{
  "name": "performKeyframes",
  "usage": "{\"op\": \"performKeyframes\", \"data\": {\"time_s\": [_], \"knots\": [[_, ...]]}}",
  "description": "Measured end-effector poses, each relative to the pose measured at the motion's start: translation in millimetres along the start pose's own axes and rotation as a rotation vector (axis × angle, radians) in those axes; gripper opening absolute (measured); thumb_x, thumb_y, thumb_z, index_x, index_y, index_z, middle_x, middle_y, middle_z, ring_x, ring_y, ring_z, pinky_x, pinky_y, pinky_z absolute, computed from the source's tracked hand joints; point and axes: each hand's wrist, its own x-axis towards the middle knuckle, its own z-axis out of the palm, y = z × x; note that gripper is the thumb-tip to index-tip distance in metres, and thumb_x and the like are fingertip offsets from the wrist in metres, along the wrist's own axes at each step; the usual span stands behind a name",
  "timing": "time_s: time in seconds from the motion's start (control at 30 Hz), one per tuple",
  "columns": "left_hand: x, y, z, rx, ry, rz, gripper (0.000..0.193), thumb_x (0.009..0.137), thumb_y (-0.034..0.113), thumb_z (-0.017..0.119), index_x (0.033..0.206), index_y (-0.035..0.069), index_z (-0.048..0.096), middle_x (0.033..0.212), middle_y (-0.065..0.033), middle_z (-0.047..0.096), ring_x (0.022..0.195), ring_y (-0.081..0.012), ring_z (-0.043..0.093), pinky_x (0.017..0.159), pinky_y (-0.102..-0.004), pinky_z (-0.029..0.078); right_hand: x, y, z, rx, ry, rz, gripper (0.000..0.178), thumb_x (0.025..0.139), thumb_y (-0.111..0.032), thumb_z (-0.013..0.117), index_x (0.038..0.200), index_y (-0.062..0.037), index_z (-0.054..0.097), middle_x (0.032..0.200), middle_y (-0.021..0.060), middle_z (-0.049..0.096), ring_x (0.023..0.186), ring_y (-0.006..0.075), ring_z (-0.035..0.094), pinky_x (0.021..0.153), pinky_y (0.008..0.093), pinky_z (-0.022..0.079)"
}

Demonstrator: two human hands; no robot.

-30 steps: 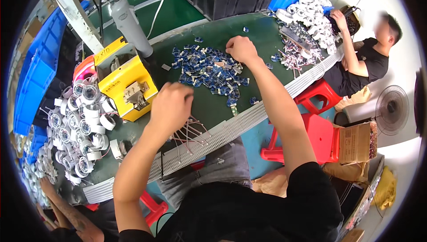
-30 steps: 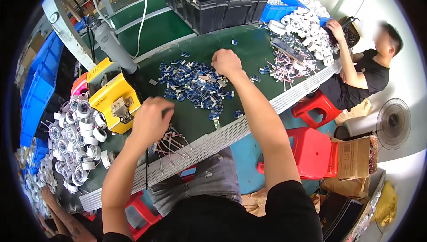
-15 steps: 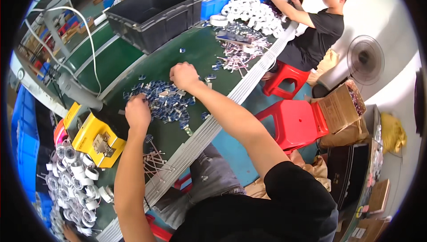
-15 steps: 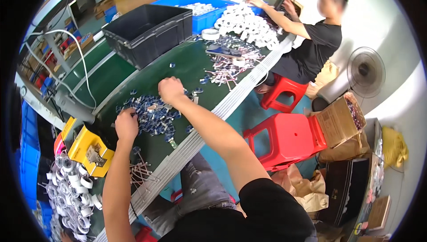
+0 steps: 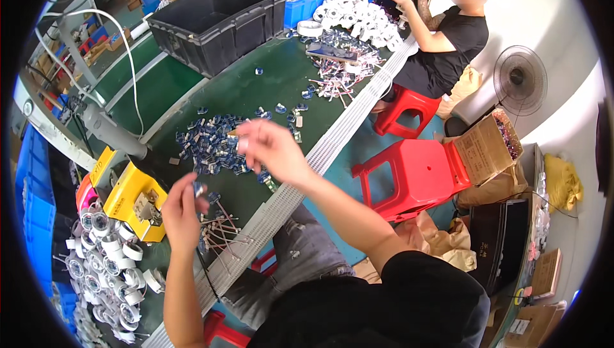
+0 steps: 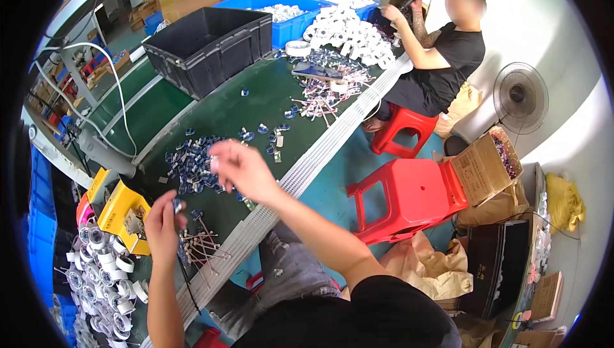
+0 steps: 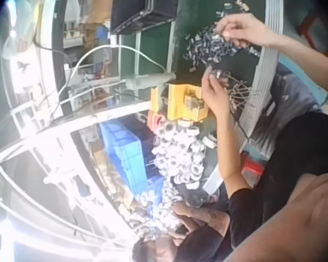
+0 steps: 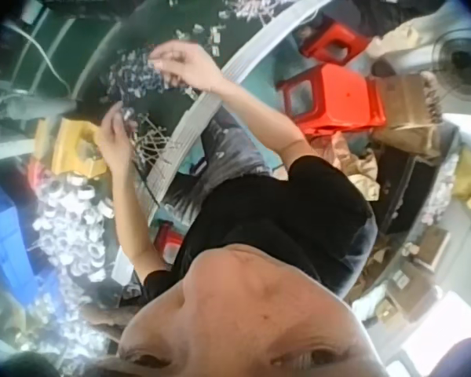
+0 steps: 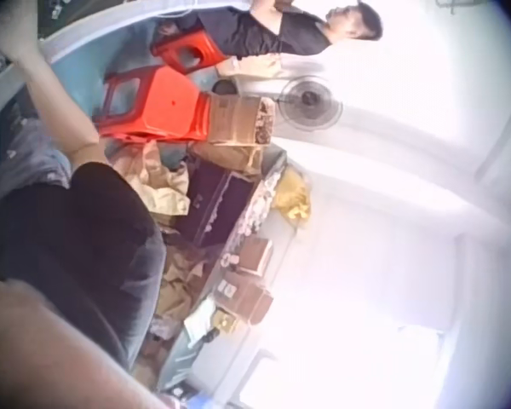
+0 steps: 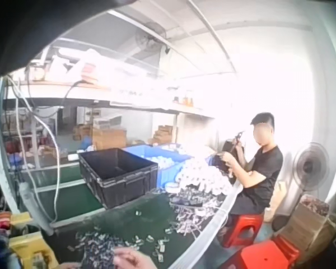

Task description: The person connects wire harnesses to small circuit boards by hand and arranges the assembled components on the workbench.

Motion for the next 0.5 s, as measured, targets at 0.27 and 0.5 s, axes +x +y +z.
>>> {"op": "performKeyframes", "data": {"time_s": [0.27, 0.5], "knots": [[-72, -15, -39, -0.41, -0.013, -0.287, 0.026, 0.101, 0.002, 0.049, 0.125, -0.004, 0.055, 0.11, -0.0127, 0.066, 0.091, -0.0177, 0.068, 0.082, -0.0291, 0.057, -74, 42, 69, -0.132, -0.227, 0.258, 0.018, 0.093, -0.006, 0.066, 0.109, 0.0018, 0.07, 0.088, 0.0044, 0.07, 0.077, 0.0084, 0.063, 0.07, 0.024, 0.052], [-80, -27, -34, -0.67, 0.107, -0.357, 0.027, 0.096, -0.002, 0.056, 0.123, -0.003, 0.058, 0.108, -0.0119, 0.067, 0.095, -0.0173, 0.068, 0.085, -0.0296, 0.057, -77, 58, 100, -0.179, -0.197, 0.371, 0.013, 0.092, -0.006, 0.068, 0.102, 0.0031, 0.07, 0.084, 0.0061, 0.069, 0.071, 0.009, 0.063, 0.064, 0.0239, 0.053]]}}
